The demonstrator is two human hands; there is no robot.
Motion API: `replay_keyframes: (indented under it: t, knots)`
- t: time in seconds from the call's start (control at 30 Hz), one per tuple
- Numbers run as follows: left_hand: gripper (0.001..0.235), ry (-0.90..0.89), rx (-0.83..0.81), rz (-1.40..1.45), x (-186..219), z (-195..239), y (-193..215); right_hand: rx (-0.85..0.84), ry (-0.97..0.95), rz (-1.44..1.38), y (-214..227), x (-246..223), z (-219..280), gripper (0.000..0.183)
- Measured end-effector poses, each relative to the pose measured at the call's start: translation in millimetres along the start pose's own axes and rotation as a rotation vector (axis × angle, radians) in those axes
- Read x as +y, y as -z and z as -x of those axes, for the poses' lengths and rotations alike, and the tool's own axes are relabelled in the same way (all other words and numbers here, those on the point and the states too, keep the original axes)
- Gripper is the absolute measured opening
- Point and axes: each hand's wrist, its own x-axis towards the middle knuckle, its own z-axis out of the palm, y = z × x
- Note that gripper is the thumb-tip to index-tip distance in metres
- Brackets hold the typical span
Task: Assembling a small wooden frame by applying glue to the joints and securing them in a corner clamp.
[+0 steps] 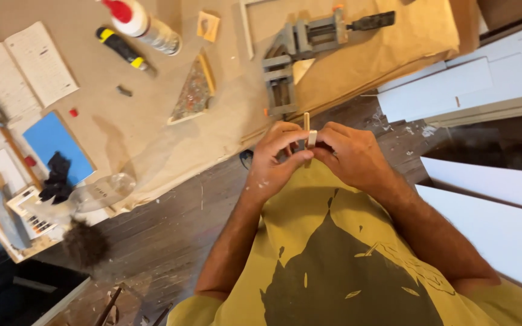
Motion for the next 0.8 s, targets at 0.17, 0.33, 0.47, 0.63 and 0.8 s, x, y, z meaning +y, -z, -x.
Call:
replay_keyframes:
  t: [0.17,0.33,0.47,0.63,0.8]
  knots:
    - [0.023,0.012,-0.044,-0.068,7.9,-11.9,-29.1,-0.072,-0.045,0.079,16.2,17.3,14.1,0.019]
    - [0.014,-0.033,0.029,0.098,19.9,-21.9,-29.0,0.14,-0.112,-0.171,11.4,20.8,17.6,0.024]
    - [0.012,-0.024,0.065,0.113,17.8,-32.0,-2.9,0.225,-0.161,-0.24,4.3,25.7,11.0,0.021]
    - [0.016,-0.213,-0.007,-0.013,26.4,-51.0,30.8,0.284,-0.067,-0.287,0.1,0.4,-18.6,0.023]
    - [0.014,-0.464,0.032,-0.358,31.4,-67.8,53.6,0.322,-0.081,-0.352,-6.9,-26.4,-39.6,0.028]
